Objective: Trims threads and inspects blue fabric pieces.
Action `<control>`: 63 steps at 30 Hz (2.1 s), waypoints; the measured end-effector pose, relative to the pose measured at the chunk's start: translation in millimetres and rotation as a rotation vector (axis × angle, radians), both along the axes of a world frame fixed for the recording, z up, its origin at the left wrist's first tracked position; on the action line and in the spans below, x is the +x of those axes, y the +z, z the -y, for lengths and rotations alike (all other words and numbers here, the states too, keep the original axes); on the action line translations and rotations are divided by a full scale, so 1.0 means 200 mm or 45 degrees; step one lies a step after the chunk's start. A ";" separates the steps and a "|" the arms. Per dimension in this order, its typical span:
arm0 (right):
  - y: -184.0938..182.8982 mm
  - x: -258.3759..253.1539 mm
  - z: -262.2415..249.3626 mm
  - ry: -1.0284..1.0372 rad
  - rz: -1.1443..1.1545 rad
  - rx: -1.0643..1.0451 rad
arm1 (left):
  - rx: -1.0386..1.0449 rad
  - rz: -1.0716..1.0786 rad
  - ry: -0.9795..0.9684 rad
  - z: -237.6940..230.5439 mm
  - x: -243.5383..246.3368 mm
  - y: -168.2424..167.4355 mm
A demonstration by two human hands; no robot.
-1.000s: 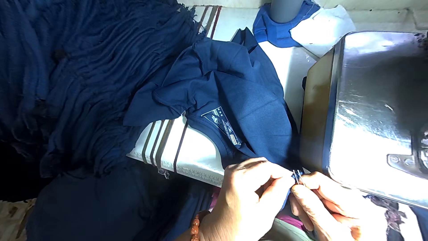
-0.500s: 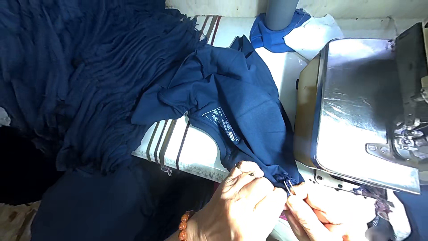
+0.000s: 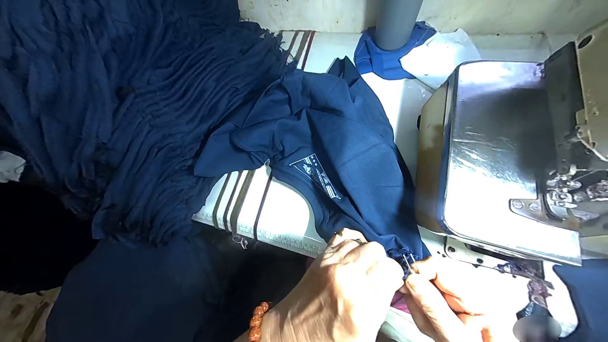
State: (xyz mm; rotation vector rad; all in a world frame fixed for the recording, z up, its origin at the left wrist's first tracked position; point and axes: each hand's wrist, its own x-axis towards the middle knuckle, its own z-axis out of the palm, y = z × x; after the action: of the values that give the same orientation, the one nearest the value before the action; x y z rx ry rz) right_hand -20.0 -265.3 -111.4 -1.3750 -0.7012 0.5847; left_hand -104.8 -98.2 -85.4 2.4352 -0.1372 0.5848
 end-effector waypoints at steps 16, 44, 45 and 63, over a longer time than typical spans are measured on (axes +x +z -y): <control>-0.01 -0.06 -0.02 0.128 -0.138 0.041 | 0.236 -0.041 -0.221 -0.09 -0.09 0.04; 0.01 -0.05 -0.17 0.264 -0.234 0.074 | 0.042 -0.138 -0.048 -0.17 -0.19 0.02; 0.01 -0.03 -0.17 0.272 -0.187 0.068 | -0.033 -0.164 -0.013 -0.16 -0.19 0.00; -0.06 -0.06 -0.26 0.390 -0.650 0.051 | 0.311 -0.109 0.014 -0.19 -0.20 -0.04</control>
State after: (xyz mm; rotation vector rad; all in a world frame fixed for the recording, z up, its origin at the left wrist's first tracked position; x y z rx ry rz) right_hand -32.5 -213.0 -123.6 -1.0227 -0.5016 1.1112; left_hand -145.5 -60.8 -93.8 2.6946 -0.1684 0.4916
